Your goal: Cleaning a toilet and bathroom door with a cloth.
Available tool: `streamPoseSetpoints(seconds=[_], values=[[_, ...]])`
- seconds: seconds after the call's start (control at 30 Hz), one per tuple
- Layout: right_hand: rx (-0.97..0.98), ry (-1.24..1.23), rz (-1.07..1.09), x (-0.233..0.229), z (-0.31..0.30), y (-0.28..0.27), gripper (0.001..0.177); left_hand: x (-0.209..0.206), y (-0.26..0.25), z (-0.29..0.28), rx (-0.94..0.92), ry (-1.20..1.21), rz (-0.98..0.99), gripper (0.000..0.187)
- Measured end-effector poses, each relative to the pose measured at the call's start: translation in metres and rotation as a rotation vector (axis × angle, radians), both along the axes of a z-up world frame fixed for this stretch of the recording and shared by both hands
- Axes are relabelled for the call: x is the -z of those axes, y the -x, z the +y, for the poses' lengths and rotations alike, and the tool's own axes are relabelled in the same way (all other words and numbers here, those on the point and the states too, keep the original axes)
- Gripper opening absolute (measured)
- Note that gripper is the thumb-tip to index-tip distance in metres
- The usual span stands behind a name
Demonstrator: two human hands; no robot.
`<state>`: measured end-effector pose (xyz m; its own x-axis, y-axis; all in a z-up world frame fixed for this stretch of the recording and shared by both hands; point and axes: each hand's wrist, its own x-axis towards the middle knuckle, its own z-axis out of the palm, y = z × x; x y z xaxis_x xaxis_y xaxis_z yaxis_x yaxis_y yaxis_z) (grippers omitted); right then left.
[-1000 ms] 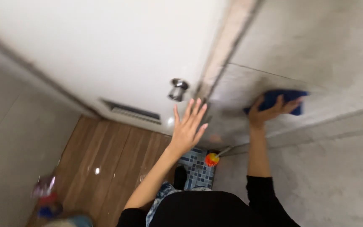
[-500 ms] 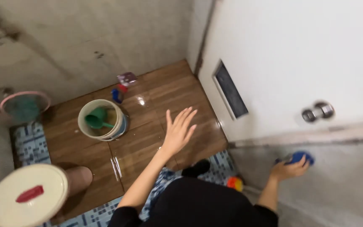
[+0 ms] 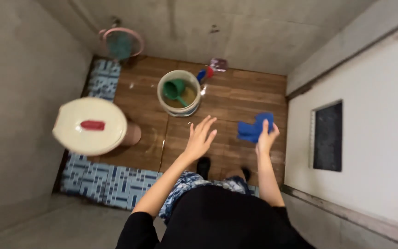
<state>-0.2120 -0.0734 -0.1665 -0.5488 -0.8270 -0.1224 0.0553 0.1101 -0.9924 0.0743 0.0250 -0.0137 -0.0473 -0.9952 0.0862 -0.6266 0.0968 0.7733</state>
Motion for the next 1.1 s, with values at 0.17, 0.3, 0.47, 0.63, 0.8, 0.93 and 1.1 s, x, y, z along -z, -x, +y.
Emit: streamPoseSetpoints(seconds=[0.17, 0.3, 0.47, 0.63, 0.8, 0.93, 1.1], values=[[-0.429, -0.018, -0.377, -0.072, -0.05, -0.128, 0.057, 0.017, -0.047, -0.003, -0.346, -0.04, 0.488, 0.047], [-0.683, -0.079, -0.446, -0.095, -0.05, -0.196, 0.046, 0.015, -0.06, -0.007, -0.493, -0.139, 0.594, 0.051], [-1.122, -0.099, -0.473, -0.071, -0.049, -0.25, 0.041, 0.08, -0.072, -0.041, -0.392, 0.106, 0.946, 0.067], [-1.472, 0.349, -0.073, -0.084, -0.098, -0.288, 0.039, 0.024, -0.109, -0.086, -0.71, -0.195, 1.196, 0.072], [-1.789, 0.54, 0.403, -0.148, -0.193, -0.318, 0.025, 0.058, -0.143, -0.15, -0.818, -0.16, 1.506, 0.061], [-1.143, 0.444, 0.234, -0.142, -0.324, -0.373, 0.036, 0.097, -0.16, -0.206, -0.915, 0.142, 1.12, 0.042], [-0.631, 0.582, 0.416, -0.112, -0.456, -0.469, 0.07, 0.094, -0.191, -0.243, -1.041, 0.152, 1.216, 0.04]])
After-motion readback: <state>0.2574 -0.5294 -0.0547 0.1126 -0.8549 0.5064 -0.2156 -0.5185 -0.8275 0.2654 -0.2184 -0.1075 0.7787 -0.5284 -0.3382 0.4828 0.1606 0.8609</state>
